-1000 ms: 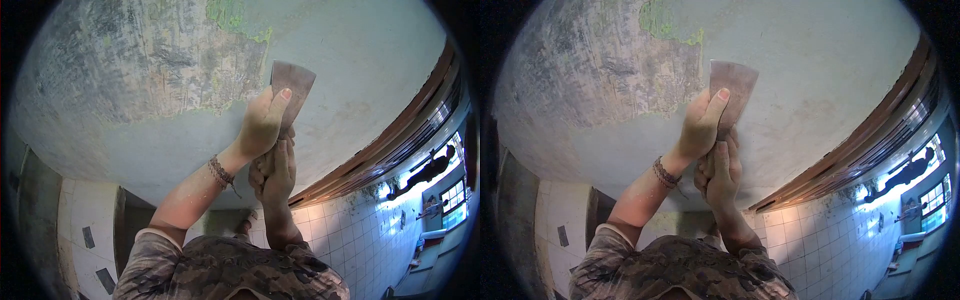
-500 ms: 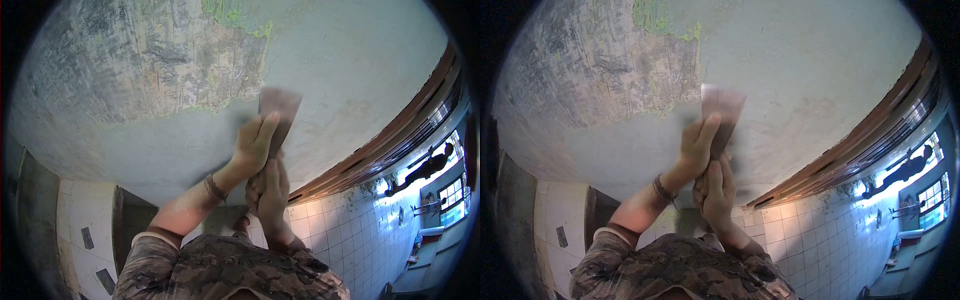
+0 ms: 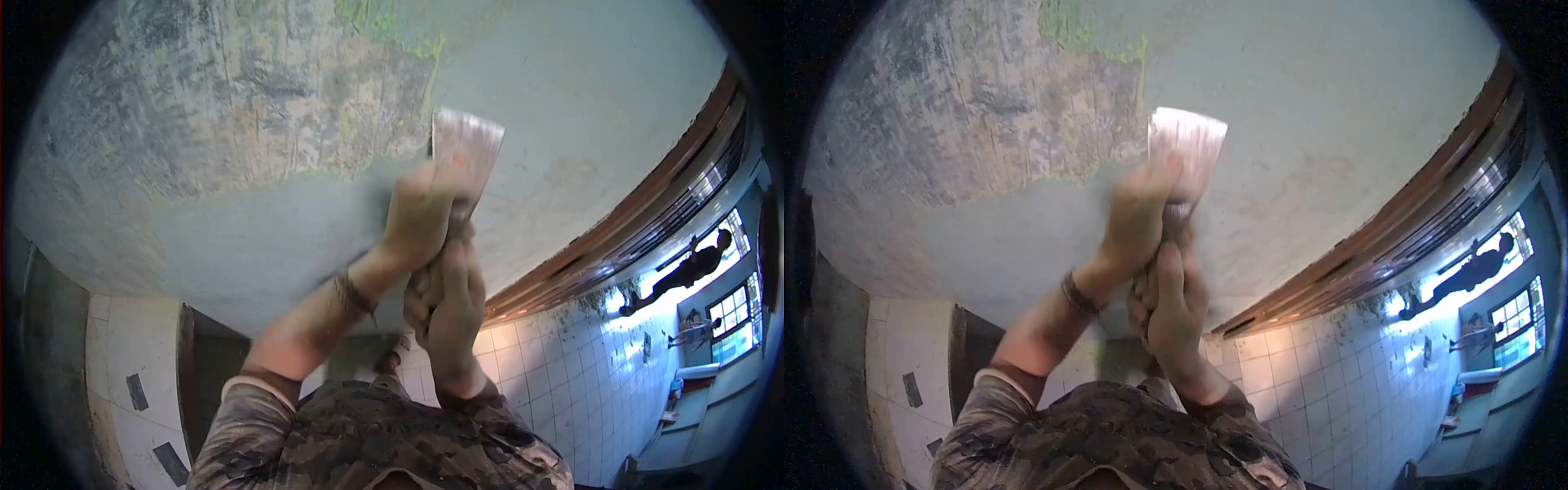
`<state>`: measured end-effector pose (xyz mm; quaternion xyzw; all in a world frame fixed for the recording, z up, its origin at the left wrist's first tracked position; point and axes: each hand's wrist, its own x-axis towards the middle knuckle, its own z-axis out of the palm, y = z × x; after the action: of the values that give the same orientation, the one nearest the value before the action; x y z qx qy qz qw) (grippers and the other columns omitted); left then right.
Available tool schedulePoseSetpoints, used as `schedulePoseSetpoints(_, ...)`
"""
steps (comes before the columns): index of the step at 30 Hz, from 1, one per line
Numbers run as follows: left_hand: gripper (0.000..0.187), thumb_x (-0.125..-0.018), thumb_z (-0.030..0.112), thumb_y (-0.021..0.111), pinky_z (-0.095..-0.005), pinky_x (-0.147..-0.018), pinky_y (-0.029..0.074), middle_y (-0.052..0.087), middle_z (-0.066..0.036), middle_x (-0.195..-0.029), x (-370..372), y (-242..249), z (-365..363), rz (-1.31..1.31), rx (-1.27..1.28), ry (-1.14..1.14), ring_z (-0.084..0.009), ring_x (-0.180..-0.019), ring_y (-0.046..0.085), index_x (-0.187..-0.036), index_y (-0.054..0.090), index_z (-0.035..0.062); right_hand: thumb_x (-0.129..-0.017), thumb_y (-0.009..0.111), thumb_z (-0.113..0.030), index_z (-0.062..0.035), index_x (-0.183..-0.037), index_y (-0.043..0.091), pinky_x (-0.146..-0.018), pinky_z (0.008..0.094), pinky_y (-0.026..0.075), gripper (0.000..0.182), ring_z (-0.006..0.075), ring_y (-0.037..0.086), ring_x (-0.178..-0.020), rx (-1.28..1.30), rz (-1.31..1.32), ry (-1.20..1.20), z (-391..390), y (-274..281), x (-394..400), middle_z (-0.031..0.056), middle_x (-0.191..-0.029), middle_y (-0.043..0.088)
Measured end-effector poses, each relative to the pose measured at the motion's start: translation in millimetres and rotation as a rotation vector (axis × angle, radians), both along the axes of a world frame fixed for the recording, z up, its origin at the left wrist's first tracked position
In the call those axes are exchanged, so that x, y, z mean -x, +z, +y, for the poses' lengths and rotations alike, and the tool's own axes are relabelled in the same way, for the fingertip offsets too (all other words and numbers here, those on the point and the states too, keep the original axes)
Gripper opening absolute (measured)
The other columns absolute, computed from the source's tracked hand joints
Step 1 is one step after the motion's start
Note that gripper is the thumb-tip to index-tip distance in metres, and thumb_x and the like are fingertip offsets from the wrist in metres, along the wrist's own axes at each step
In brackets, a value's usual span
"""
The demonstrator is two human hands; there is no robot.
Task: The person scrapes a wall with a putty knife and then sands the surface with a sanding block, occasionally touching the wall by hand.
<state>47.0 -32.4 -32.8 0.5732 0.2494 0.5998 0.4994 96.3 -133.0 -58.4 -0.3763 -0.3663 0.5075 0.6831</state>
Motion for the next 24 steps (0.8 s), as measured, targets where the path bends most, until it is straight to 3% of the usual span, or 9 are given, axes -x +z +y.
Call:
schedulePoseSetpoints(9,0.044,-0.101,0.036,0.050,-0.0335,-0.050,0.046,0.055,-0.005,-0.060,-3,-23,7,-0.014,0.016,-0.033,-0.0125,-0.056,0.060,-0.077,0.057,-0.0002,-0.107,0.032,-0.036,-0.0156,-0.150,0.030,-0.034,0.0185,0.029,0.048,0.0053,0.037,-0.042,0.019,0.085,0.092,-3,-16,-3,0.0014,-0.075,0.046)
schedulePoseSetpoints(11,0.043,-0.102,0.035,0.049,-0.0332,-0.049,0.046,0.056,-0.006,-0.060,-5,-11,30,0.318,-0.894,0.600,-0.0141,-0.054,0.060,-0.078,0.057,0.0003,-0.106,0.032,-0.035,-0.0161,-0.152,0.027,-0.034,0.0186,0.029,0.050,0.0052,0.037,-0.042,-0.008,0.075,0.074,3,8,-2,0.0014,-0.074,0.045)
schedulePoseSetpoints(12,0.043,-0.102,0.035,0.049,-0.0332,-0.049,0.046,0.056,-0.006,-0.060,-3,-5,23,0.318,-0.889,0.592,-0.0141,-0.054,0.060,-0.078,0.057,0.0003,-0.106,0.032,-0.035,-0.0161,-0.152,0.027,-0.034,0.0186,0.029,0.050,0.0052,0.037,-0.042,-0.001,0.077,0.068,2,14,1,0.0014,-0.074,0.045)
schedulePoseSetpoints(14,0.040,-0.102,0.033,0.050,-0.0352,-0.050,0.045,0.057,-0.007,-0.060,4,19,9,-0.009,-0.077,-0.049,-0.0167,-0.054,0.060,-0.079,0.057,-0.0002,-0.106,0.034,-0.037,-0.0154,-0.150,0.030,-0.033,0.0189,0.029,0.049,0.0047,0.036,-0.042,-0.034,0.057,0.058,3,25,5,0.0009,-0.074,0.045)
schedulePoseSetpoints(17,0.040,-0.101,0.031,0.052,-0.0360,-0.052,0.041,0.055,-0.005,-0.060,4,5,-7,-0.017,0.178,-0.057,-0.0127,-0.056,0.053,-0.077,0.056,-0.0006,-0.106,0.036,-0.037,-0.0139,-0.142,0.039,-0.033,0.0181,0.027,0.042,0.0037,0.035,-0.043,-0.023,0.059,0.083,0,-5,0,-0.0005,-0.073,0.044)
schedulePoseSetpoints(18,0.040,-0.101,0.031,0.052,-0.0360,-0.052,0.041,0.055,-0.005,-0.060,2,4,2,-0.020,0.164,-0.056,-0.0127,-0.056,0.053,-0.077,0.056,-0.0006,-0.106,0.036,-0.037,-0.0139,-0.142,0.039,-0.033,0.0181,0.027,0.042,0.0037,0.035,-0.043,-0.037,0.055,0.085,3,2,-1,-0.0005,-0.073,0.044)
schedulePoseSetpoints(20,0.042,-0.101,0.033,0.052,-0.0346,-0.050,0.040,0.054,-0.004,-0.059,-7,0,22,0.027,-0.500,0.254,-0.0113,-0.055,0.050,-0.077,0.055,-0.0015,-0.106,0.037,-0.036,-0.0132,-0.132,0.045,-0.033,0.0176,0.026,0.036,0.0032,0.033,-0.042,0.004,0.062,0.059,1,20,0,-0.0019,-0.072,0.043)
schedulePoseSetpoints(23,0.041,-0.103,0.030,0.049,-0.0348,-0.049,0.039,0.054,-0.007,-0.060,-3,45,20,-0.085,-0.219,-0.084,-0.0163,-0.054,0.052,-0.078,0.056,-0.0017,-0.106,0.038,-0.036,-0.0134,-0.129,0.047,-0.032,0.0177,0.024,0.033,0.0027,0.030,-0.039,-0.114,0.063,0.013,13,45,4,-0.0030,-0.069,0.042)
schedulePoseSetpoints(24,0.027,-0.100,0.019,0.052,-0.0379,-0.048,0.041,0.057,-0.012,-0.065,-1,48,17,-0.073,-0.171,-0.113,-0.0268,-0.058,0.059,-0.084,0.057,-0.0019,-0.106,0.039,-0.037,-0.0132,-0.127,0.047,-0.032,0.0179,0.023,0.033,0.0022,0.029,-0.039,-0.114,0.068,0.000,11,50,7,-0.0038,-0.066,0.040)
